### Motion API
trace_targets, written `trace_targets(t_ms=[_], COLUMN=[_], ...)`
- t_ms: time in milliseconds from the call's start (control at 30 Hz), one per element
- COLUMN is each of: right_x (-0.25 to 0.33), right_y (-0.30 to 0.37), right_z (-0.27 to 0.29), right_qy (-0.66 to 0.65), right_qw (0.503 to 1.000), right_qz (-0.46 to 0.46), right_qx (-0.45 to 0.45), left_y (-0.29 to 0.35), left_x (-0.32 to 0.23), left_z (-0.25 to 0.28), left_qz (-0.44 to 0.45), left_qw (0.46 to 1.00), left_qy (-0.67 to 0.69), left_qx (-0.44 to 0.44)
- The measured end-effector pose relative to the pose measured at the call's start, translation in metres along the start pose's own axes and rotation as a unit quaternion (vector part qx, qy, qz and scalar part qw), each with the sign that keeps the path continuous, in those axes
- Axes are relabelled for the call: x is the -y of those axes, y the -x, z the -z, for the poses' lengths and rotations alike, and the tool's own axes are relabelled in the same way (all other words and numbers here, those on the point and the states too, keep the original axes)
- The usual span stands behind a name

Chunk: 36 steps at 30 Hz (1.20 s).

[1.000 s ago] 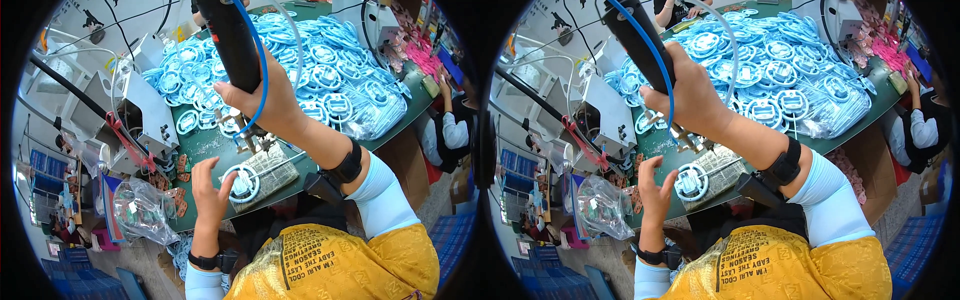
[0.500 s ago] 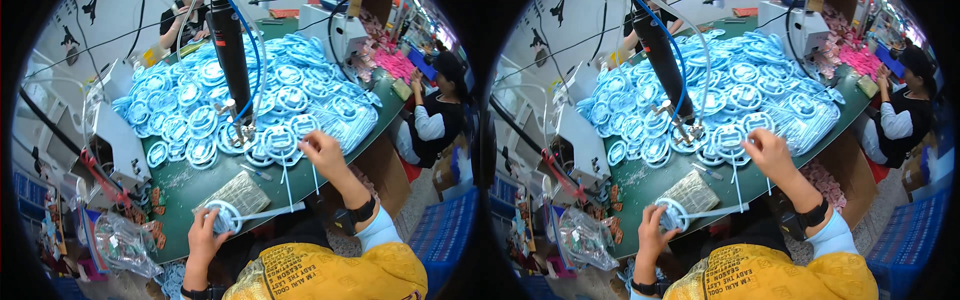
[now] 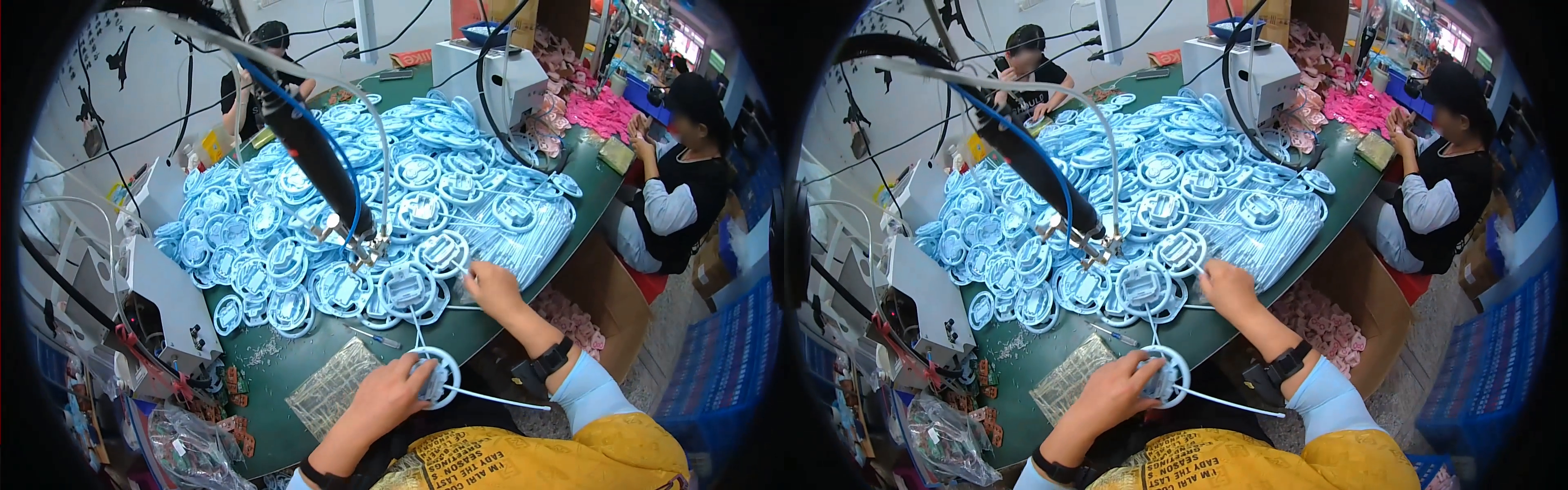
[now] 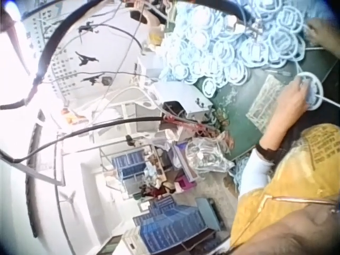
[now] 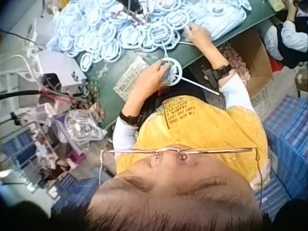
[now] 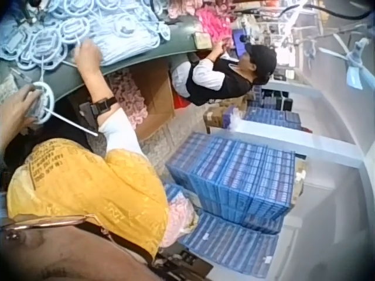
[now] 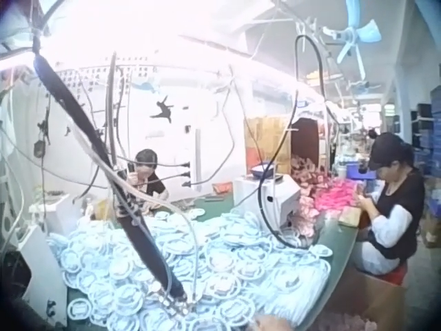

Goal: The worker is assembling blue plastic toy components using an electric screwdriver/tool and manual placement.

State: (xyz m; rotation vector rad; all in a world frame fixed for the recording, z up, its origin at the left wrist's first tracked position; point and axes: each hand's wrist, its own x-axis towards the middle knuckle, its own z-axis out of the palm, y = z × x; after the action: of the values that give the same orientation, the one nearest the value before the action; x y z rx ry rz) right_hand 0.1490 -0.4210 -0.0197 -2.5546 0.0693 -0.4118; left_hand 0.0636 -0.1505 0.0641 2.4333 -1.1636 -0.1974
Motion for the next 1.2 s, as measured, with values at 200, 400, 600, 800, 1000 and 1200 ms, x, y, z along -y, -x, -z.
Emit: trace_targets(t_ms=[200,400,600,800,1000,1200], right_x=[-0.011,-0.004,0.000,0.007,0.021,0.029], right_y=[-0.017,0.012,0.050,0.060,0.069,0.096], right_z=[0.090,0.134,0.119,0.091,0.081,0.079], right_qy=[-0.109,-0.139,-0.327,-0.283,-0.330,-0.377], right_qw=[0.986,0.974,0.933,0.921,0.897,0.883], right_qz=[0.050,0.099,0.143,0.256,0.284,0.271], right_qx=[-0.112,-0.152,0.033,0.082,0.074,0.068], left_y=[-0.086,-0.116,-0.087,-0.023,0.007,0.039], left_x=[0.016,0.014,0.013,-0.001,-0.028,-0.041], left_z=[-0.001,-0.003,-0.029,-0.024,-0.022,-0.034], left_qz=[0.007,0.076,0.105,0.142,0.114,0.123], left_qw=[0.999,0.975,0.761,0.806,0.911,0.930], left_qy=[-0.052,-0.052,0.617,0.548,0.309,0.231], left_qx=[0.002,-0.200,-0.171,-0.172,-0.247,-0.259])
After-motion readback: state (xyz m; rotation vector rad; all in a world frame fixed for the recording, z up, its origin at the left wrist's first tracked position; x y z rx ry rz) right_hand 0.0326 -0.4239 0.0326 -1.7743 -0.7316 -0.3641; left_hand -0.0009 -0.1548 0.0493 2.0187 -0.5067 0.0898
